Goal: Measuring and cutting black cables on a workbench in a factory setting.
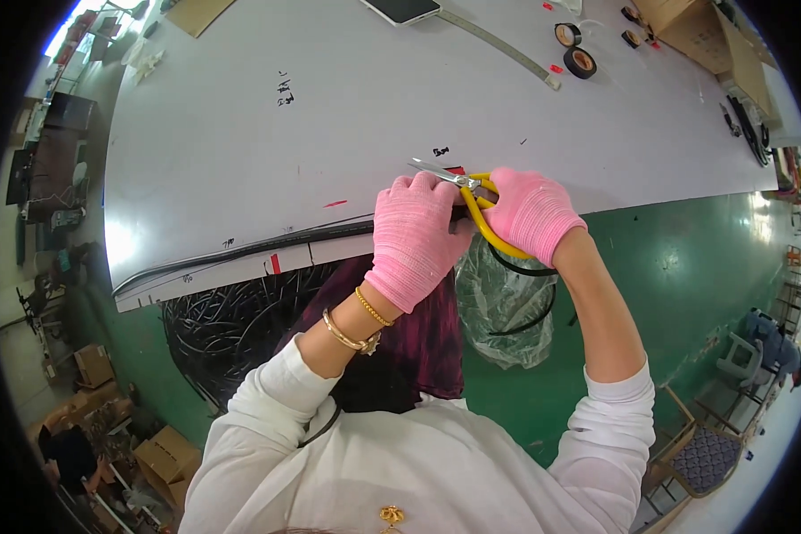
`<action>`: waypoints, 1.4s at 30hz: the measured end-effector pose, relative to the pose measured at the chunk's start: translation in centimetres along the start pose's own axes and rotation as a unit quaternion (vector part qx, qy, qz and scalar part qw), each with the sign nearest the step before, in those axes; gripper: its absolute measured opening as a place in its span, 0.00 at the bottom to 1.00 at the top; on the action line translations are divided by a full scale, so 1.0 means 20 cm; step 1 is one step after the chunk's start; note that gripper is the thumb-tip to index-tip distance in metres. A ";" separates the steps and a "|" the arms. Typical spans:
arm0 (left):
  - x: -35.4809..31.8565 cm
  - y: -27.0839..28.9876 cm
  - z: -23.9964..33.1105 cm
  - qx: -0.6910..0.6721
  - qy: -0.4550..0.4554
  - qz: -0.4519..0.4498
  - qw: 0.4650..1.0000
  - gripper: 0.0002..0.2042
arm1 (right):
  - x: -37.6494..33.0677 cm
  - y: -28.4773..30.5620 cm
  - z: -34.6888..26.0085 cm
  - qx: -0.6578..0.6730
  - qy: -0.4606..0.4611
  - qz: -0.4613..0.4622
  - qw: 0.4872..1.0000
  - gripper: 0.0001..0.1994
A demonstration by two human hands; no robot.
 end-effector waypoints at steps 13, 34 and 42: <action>0.04 0.02 -0.01 -0.009 0.015 -0.023 1.000 0.10 | -0.05 -0.03 0.04 0.085 0.035 0.072 0.993 0.15; -0.21 0.17 0.00 -0.285 0.124 -0.350 0.884 0.07 | -0.77 -0.77 -0.31 0.693 0.069 0.112 0.709 0.06; -0.27 0.19 0.00 -0.288 0.105 -0.339 0.890 0.09 | -0.70 -0.90 -0.40 0.829 0.066 0.017 0.555 0.06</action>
Point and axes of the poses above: each hand's wrist, its own x-axis towards the middle knuckle, its own y-axis out of the back of the hand, z = x × y, the point moved 7 cm from there along x, towards the middle knuckle, and after that the axes turned 2 degrees about -x, right-handed, at the moved point
